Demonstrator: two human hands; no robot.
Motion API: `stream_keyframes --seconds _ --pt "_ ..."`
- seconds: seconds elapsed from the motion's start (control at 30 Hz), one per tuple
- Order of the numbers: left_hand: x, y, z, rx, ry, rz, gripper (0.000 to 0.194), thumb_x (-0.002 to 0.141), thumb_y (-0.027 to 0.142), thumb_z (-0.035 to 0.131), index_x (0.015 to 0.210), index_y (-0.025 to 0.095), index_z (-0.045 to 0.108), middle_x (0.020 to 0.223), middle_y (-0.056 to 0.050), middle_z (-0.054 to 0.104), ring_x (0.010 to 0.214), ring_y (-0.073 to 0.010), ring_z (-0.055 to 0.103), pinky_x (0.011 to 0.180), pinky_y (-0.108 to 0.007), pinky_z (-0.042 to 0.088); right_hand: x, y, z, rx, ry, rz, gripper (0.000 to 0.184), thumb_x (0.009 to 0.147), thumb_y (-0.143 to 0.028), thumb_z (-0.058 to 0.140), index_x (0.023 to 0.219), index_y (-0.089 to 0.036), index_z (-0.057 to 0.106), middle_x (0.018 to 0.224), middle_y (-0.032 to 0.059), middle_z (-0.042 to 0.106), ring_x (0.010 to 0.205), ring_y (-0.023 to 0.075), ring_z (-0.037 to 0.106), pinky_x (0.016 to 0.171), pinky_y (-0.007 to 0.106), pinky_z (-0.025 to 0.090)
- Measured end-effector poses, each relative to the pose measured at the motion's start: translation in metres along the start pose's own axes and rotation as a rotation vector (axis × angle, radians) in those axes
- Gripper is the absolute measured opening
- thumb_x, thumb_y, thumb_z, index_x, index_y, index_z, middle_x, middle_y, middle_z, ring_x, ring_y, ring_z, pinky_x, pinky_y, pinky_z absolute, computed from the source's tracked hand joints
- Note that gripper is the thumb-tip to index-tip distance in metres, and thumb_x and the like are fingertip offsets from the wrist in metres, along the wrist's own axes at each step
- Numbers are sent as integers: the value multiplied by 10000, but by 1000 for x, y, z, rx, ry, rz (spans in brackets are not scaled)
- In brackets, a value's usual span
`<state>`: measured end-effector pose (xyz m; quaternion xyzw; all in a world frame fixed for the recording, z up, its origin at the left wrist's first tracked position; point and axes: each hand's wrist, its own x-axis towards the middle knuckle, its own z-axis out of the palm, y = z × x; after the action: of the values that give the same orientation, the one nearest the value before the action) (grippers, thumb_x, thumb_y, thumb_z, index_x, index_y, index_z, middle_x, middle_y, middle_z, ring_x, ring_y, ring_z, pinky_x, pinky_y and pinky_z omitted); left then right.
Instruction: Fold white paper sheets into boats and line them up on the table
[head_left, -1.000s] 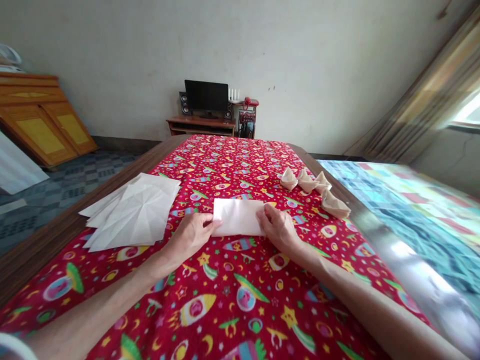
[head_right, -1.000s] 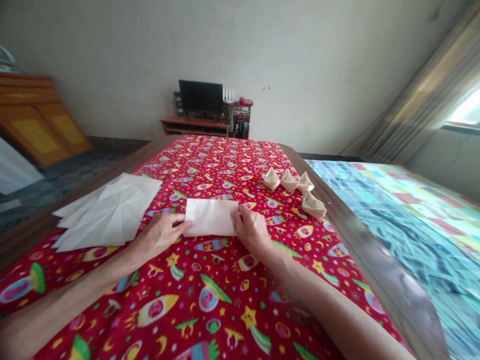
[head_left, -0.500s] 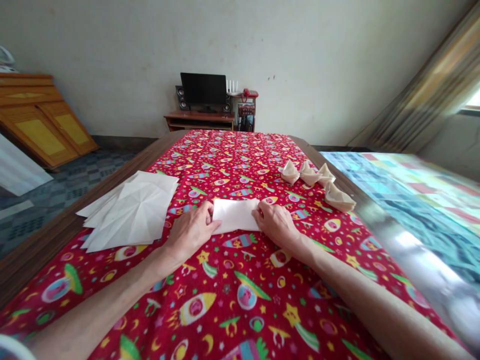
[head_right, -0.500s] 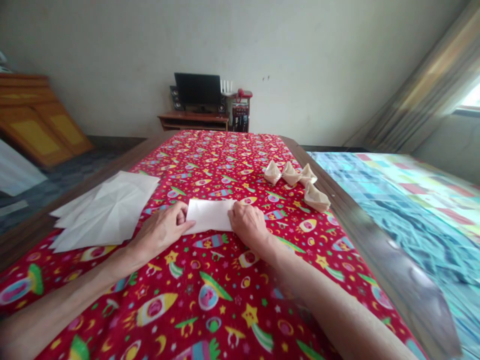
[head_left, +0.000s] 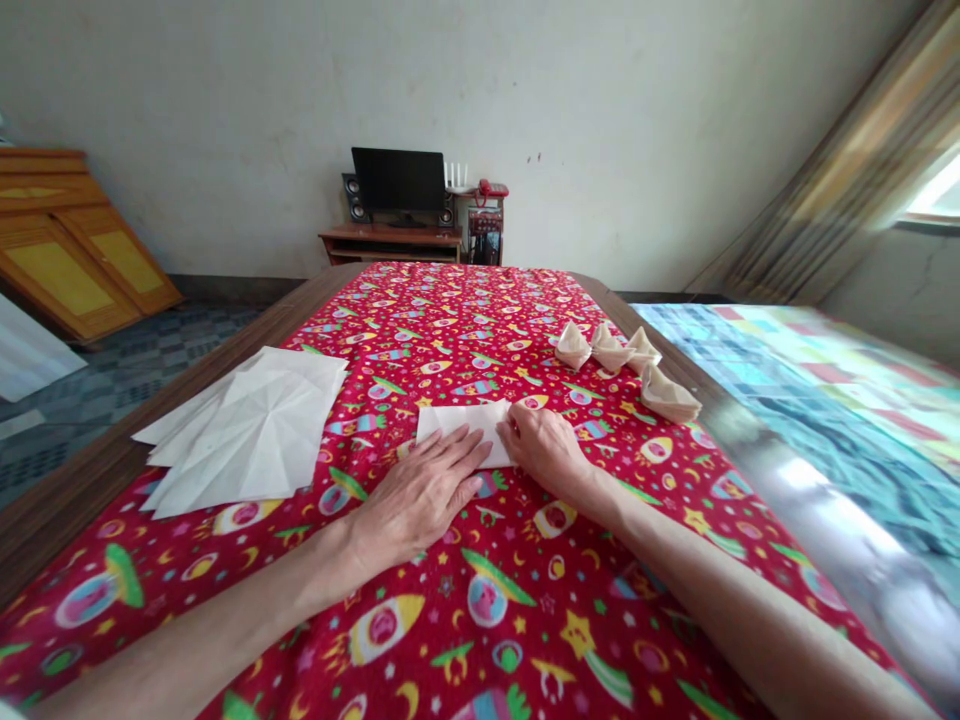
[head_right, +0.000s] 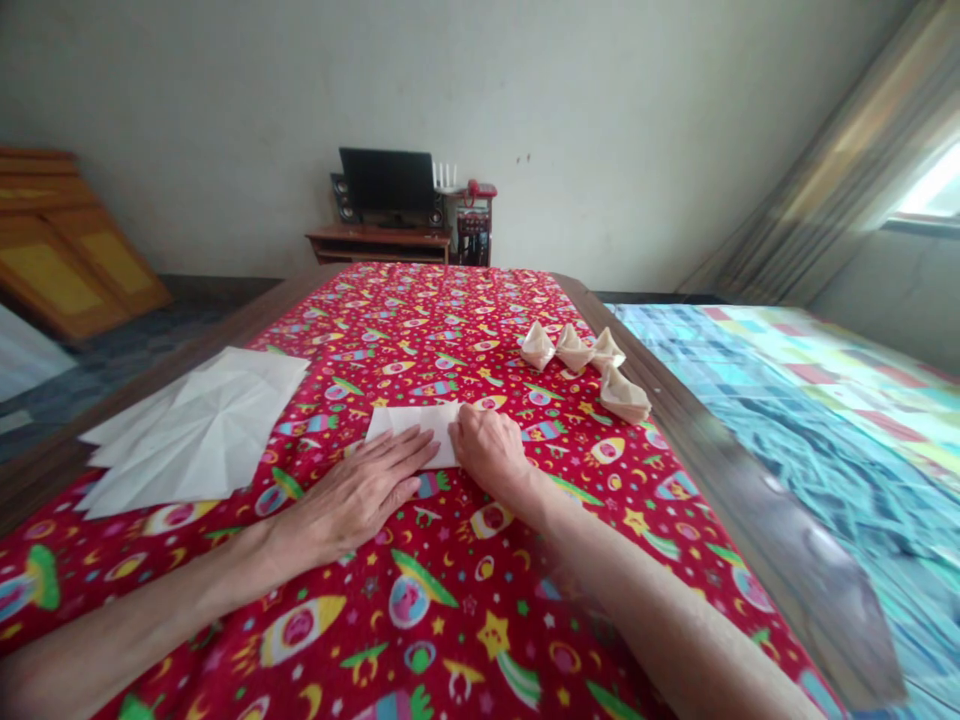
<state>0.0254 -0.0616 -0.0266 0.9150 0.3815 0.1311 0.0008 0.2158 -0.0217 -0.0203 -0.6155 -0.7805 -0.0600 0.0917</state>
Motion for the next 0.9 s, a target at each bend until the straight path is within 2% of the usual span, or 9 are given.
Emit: stream_keyframes --seconds 0.27,0.57,0.8,0.9 --pt "-2 -4 3 -14 -7 -11 442 978 341 272 1381 194 378 1456 -49 376 1374 -193 274 1130 -415 252 2 1 4 -15 25 4 289 934 -332 350 946 -181 596 814 73 680 730 193 630 573 263 315" --pt "-2 -2 1 5 -7 -8 437 975 334 280 1374 190 386 1445 -54 394 1365 -198 295 1117 -421 271 2 0 2 -26 5 12 304 933 -335 350 959 -177 608 811 78 673 719 192 621 569 262 315" --pt "-2 -3 2 49 -23 20 431 970 331 303 1375 211 387 1458 -55 373 1365 -233 294 1104 -447 282 2 1 2 -12 11 20 296 934 -347 348 944 -189 599 778 65 667 691 184 611 572 258 328" --pt "-2 -4 2 57 -23 19 428 967 326 319 1375 215 387 1457 -55 373 1366 -239 291 1101 -450 285 -1 -1 -4 -42 53 33 262 927 -306 363 997 -189 587 819 73 664 722 196 609 590 267 367"
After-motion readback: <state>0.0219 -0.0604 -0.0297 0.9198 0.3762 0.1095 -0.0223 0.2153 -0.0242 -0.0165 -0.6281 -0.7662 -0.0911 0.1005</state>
